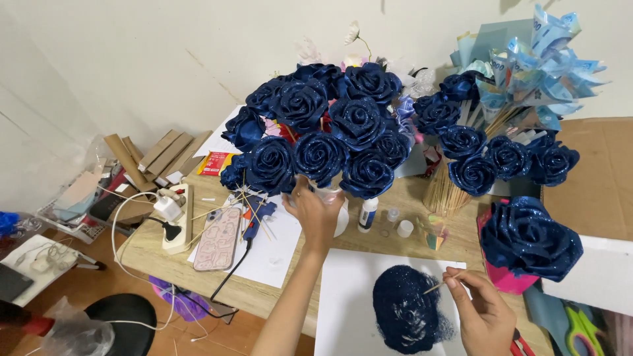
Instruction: The person applies glue to a blue fabric rose and then uses a wooden stick to roll the rose in a pile of blue glitter on a white sheet of paper. They then place the finished glittered rose into a white vase containing other similar roses.
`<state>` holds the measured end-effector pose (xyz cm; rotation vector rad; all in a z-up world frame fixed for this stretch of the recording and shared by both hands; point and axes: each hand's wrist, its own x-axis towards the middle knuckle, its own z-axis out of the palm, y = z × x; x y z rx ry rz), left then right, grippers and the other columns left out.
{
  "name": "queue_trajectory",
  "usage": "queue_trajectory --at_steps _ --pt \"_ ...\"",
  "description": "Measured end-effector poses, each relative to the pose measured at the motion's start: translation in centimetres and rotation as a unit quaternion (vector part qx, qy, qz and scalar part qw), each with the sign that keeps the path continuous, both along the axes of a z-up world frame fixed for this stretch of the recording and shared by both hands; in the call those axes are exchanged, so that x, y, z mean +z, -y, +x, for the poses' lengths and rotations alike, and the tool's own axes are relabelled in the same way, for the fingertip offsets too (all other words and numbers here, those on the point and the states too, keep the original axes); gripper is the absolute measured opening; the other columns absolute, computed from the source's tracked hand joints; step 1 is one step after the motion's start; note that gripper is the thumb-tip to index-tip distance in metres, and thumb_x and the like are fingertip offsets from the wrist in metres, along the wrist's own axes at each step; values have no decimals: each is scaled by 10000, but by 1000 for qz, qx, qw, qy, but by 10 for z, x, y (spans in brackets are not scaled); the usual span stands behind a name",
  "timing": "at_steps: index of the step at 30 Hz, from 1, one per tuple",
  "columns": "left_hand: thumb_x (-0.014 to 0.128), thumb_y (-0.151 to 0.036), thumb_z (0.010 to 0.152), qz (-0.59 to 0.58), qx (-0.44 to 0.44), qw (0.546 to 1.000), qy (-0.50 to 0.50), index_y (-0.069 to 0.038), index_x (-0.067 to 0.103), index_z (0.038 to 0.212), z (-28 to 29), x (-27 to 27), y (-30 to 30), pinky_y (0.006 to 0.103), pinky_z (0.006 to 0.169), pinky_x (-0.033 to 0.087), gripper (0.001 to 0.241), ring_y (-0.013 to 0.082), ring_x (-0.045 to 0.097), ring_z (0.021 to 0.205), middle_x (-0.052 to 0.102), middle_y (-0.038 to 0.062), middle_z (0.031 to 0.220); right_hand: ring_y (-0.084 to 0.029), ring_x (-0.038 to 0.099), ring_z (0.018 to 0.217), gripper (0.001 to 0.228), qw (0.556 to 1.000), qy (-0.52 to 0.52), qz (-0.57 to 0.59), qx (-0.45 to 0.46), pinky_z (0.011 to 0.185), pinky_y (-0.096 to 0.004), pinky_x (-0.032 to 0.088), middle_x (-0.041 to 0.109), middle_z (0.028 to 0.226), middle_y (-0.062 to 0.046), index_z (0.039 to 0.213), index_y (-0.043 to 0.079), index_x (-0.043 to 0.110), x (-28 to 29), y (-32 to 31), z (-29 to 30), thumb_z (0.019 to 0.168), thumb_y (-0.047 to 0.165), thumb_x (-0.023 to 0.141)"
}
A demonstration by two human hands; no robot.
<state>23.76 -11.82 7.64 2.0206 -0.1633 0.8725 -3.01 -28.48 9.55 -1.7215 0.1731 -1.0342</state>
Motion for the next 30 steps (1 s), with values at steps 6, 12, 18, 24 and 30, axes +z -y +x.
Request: queue_trajectory --at_steps 6,12,18,24,30 --pt "789 -437 722 52 28 995 77 68 553 1107 5 -6 -4 615 1120 223 678 321 555 1176 635 175 1220 -253 695 978 131 1000 -11 7 -3 964 -329 586 718 980 -191 1025 -76 692 4 -5 1 900 -48 664" --pt "836 -413 673 67 16 995 66 4 605 981 0 1 -9 622 1100 240 568 319 550 1128 651 123 1070 -256 702 980 130 1000 -23 12 -17 955 -330 589 723 992 -200 1023 -80 693 5 -5 0 901 -47 666" --pt "857 -508 642 74 -53 995 40 -131 526 1327 -10 23 -26 539 1114 178 849 284 549 1238 577 67 1375 -267 699 986 125 999 -29 29 -15 963 -339 595 719 995 -212 1017 -88 689 10 -9 -3 898 -59 662" --pt "764 -425 682 61 -128 990 3 -224 679 1152 -2 18 -38 555 1159 72 518 257 499 1300 685 -12 1242 -263 687 980 119 999 -21 30 -4 959 -332 585 704 995 -208 1016 -88 681 7 -10 -3 901 -71 657" --pt "745 -307 770 42 -245 968 -48 -243 671 1094 -4 26 -60 473 1160 53 338 220 379 1383 694 -44 1194 -265 696 980 101 998 -46 37 -24 957 -336 590 716 994 -209 998 -82 688 17 -17 -4 903 -57 665"
